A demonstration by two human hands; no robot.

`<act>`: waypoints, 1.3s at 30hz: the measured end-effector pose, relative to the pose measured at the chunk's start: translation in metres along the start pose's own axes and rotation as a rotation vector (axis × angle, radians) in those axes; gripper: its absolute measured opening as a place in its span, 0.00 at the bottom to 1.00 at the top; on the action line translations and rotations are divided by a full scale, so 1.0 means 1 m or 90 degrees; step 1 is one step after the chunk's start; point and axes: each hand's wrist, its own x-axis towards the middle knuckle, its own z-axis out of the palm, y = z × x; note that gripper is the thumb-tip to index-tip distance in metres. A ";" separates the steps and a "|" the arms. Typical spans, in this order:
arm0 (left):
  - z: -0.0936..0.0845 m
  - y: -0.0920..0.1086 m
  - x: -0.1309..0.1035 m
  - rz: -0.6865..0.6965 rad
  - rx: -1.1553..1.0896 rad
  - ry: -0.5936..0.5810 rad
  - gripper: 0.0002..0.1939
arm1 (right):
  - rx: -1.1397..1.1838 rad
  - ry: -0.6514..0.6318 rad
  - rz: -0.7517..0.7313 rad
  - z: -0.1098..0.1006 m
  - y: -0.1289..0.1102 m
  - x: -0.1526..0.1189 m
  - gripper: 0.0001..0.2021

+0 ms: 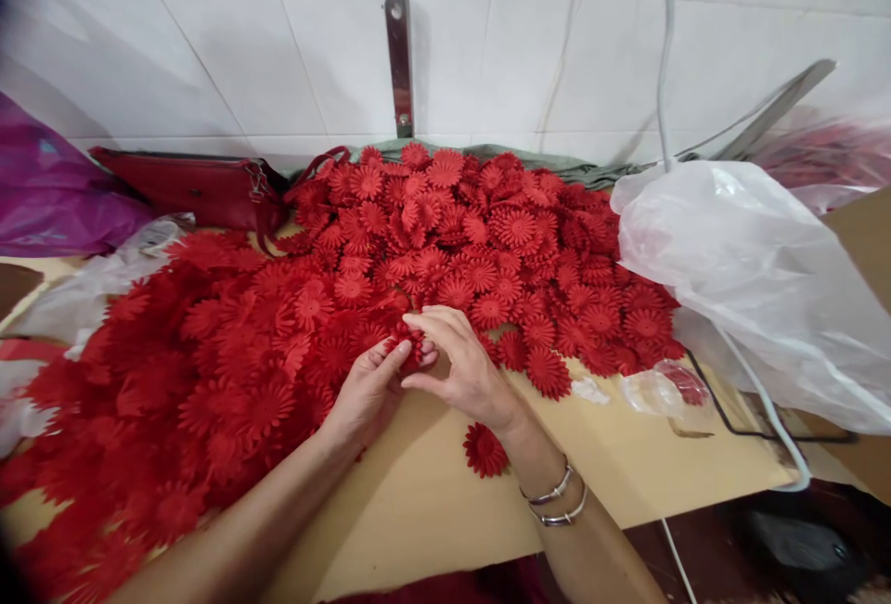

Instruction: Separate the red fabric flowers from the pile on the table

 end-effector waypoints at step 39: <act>-0.001 -0.006 0.000 0.022 -0.011 -0.070 0.21 | 0.121 -0.041 0.119 0.002 0.001 0.001 0.16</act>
